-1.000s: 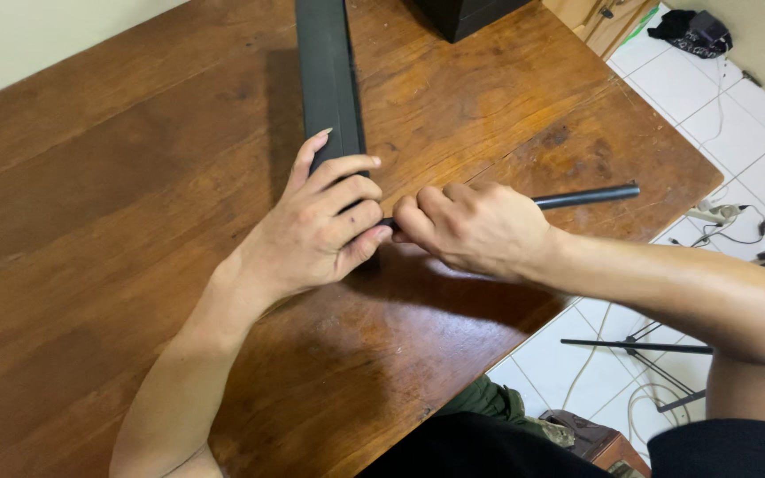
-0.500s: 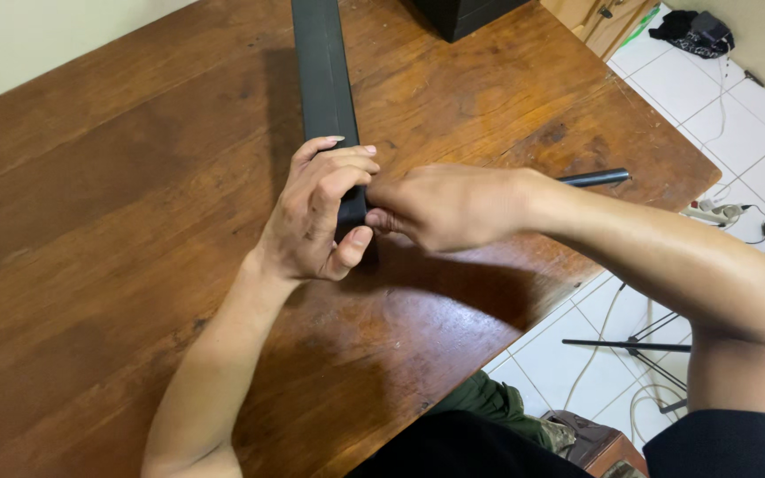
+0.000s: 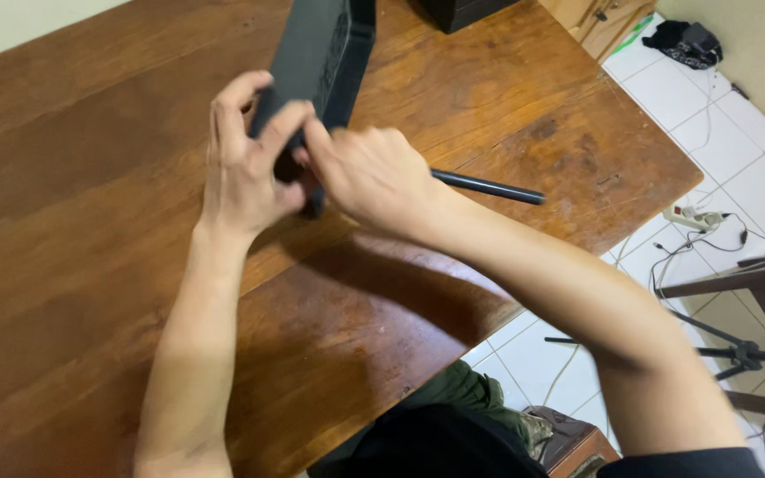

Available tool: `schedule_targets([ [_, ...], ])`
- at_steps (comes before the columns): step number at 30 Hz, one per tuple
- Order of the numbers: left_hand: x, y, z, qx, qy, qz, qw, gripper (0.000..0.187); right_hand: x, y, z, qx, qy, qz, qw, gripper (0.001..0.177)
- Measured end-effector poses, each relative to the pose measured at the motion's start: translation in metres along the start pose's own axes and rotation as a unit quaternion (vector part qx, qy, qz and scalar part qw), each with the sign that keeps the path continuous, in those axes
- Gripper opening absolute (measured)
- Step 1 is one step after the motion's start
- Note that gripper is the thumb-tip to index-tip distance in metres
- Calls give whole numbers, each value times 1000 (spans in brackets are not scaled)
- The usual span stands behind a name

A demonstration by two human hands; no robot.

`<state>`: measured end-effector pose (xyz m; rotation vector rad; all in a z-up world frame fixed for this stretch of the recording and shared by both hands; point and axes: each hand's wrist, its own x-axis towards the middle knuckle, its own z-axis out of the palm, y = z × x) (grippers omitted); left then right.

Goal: The person inserts black rods into the corner holes of a perforated black tray, then stacks additional trays and rods on the table. The person handles the trays and rods by hand, arranging them in a row and placing rods into the tray slots.

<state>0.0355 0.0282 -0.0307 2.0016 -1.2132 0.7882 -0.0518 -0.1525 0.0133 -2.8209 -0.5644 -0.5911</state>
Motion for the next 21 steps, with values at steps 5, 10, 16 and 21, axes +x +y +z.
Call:
schedule_targets([
  [5, 0, -8, 48, -80, 281, -140, 946, 33, 67, -9, 55, 8, 40, 56, 998, 34],
  [10, 29, -26, 75, -45, 414, -187, 890, 52, 107, -4, 83, 23, -14, 125, 992, 32],
  [16, 32, -40, 90, -23, 415, -195, 888, 48, 88, -11, 122, -273, 106, 154, 944, 15],
  [21, 34, -54, 96, -15, 416, -180, 891, 61, 90, 20, 104, -168, 167, 72, 969, 68],
])
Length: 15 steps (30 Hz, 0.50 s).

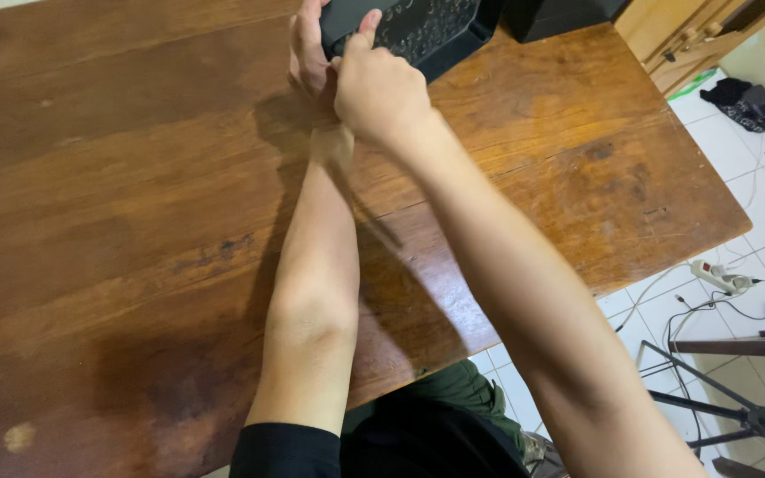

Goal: The person inserts black rods into the corner holes of a perforated black tray, then stacks additional trays and rods on the table. The person handles the trays and rods by hand, arranging them in a row and placing rods into the tray slots.

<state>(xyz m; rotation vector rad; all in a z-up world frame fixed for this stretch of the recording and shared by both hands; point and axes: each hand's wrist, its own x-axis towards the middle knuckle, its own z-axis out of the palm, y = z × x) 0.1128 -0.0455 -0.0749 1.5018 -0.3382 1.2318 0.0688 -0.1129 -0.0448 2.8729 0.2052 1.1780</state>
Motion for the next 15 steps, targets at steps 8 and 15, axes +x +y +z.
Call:
schedule_targets([
  [8, 0, -1, -2, 74, -11, -11, 997, 75, 18, 3, -6, 218, -178, 116, 953, 35],
  [15, -1, -1, -7, 75, -41, -88, 992, 71, -4, -15, 19, -23, -91, 22, 995, 15],
])
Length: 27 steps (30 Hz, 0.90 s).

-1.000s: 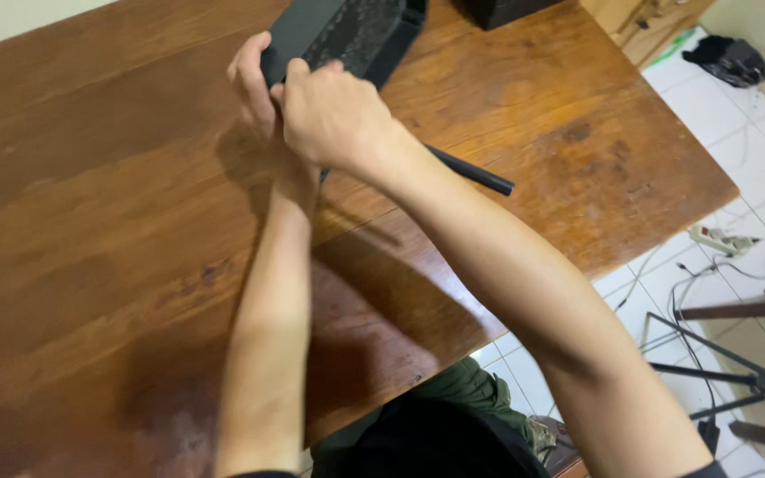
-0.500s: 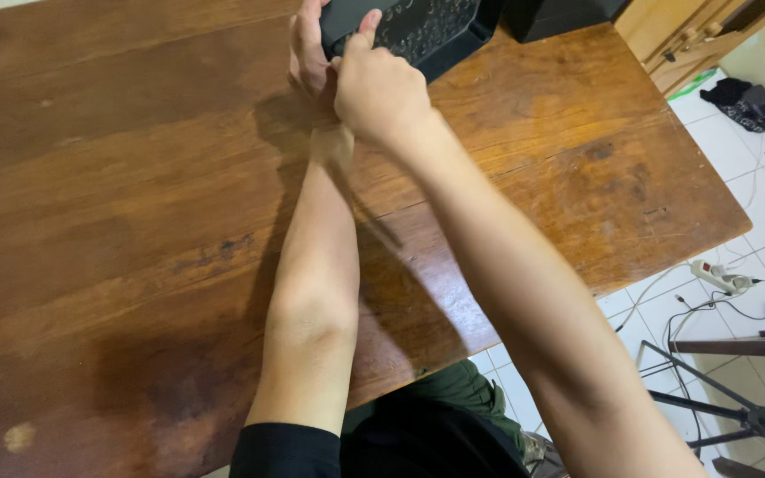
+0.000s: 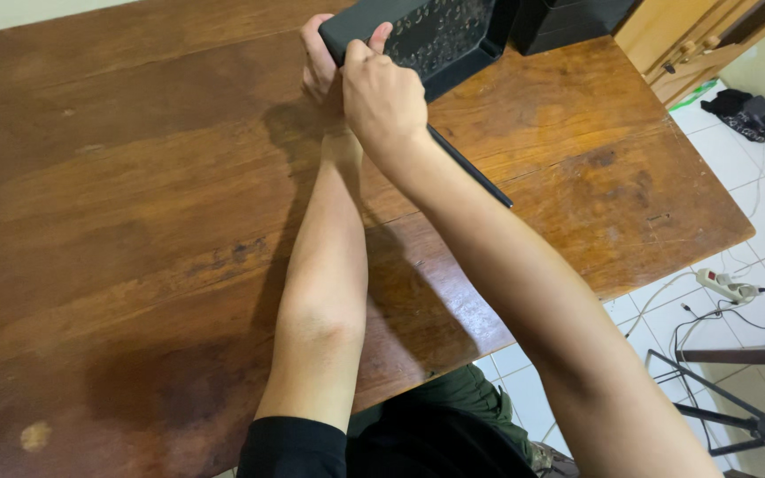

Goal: The person inserts black rods into the corner holes of a perforated black tray, then stacks additional trays and rods on the table. The person handles the trays and rods by hand, arranging them in a row and placing rods into the tray slots.

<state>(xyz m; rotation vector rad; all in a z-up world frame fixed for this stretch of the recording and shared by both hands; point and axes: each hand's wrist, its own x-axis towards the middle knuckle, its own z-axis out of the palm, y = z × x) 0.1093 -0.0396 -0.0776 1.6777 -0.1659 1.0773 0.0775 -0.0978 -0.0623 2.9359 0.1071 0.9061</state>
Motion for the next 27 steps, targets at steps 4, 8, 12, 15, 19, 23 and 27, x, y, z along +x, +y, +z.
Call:
schedule_targets([
  [4, 1, 0, 8, -5, 12, 13, 1000, 70, 24, 33, -20, 229, -138, 42, 963, 35],
  [8, 1, -1, 9, 3, 31, 12, 999, 69, 21, 28, -31, 255, -158, 57, 952, 36],
  [12, -3, -1, 8, -10, -22, -36, 999, 67, -8, -3, -24, -74, -29, 19, 997, 15],
  [15, -3, -3, 5, -13, -12, -20, 1000, 65, -11, 6, -30, 80, -76, 31, 993, 34],
  [19, -2, -2, 9, -31, -21, -13, 999, 67, 4, 37, -54, 219, -194, 37, 956, 64],
  [23, -5, -2, 11, -11, 6, 3, 1000, 67, 5, 37, -65, 258, -237, 41, 936, 60],
  [27, -5, -7, 6, -62, -36, -16, 997, 63, -19, 10, -59, -91, -91, -5, 992, 63],
])
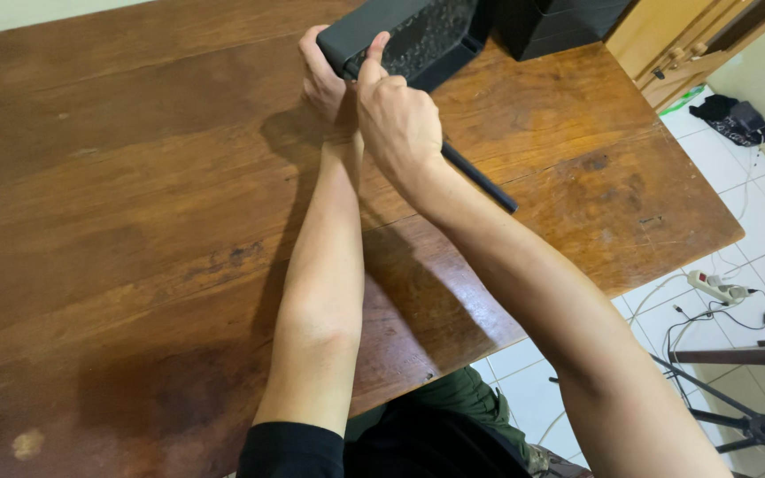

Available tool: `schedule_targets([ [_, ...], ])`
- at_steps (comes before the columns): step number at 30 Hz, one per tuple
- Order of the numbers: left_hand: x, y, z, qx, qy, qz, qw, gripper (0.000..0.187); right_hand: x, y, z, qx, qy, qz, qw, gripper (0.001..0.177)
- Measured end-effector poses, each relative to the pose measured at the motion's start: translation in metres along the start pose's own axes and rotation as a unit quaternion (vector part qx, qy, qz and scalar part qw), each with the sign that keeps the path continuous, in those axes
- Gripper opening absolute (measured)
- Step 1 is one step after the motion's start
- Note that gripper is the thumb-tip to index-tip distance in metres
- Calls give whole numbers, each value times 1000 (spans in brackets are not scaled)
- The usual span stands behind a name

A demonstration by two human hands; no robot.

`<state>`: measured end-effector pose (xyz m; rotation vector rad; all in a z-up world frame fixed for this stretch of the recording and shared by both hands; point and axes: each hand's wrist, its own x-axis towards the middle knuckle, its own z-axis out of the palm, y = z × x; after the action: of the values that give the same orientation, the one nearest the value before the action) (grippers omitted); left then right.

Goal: The person inserts black rods into the corner holes of a perforated black tray, then stacks additional trays and rods on the table. The person handles the trays and rods by hand, arranging them in a row and placing rods into the tray slots.

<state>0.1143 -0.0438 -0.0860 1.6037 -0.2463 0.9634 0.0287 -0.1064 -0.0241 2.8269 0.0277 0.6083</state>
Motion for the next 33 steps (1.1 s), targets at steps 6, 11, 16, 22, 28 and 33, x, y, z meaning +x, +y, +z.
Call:
schedule_targets([
  [6, -2, -1, 4, 17, 27, 16, 999, 67, 10, 22, -14, 133, 45, -88, 986, 66],
  [11, -2, 5, 4, 34, 52, 15, 998, 67, 26, 18, -16, 256, -59, -17, 965, 34],
  [16, 0, 11, 1, 42, 48, 12, 998, 66, 9, -1, 15, 19, 83, -50, 995, 17],
  [22, -1, 3, 2, 37, 57, 24, 997, 64, 40, 23, 24, 315, -44, -27, 948, 43],
  [28, 4, 7, 4, 40, 54, 12, 998, 62, 46, 13, 23, 211, 88, -143, 963, 11],
  [33, -3, 19, -1, 64, 31, -33, 997, 63, 13, -7, 36, 83, 87, -52, 991, 9],
])
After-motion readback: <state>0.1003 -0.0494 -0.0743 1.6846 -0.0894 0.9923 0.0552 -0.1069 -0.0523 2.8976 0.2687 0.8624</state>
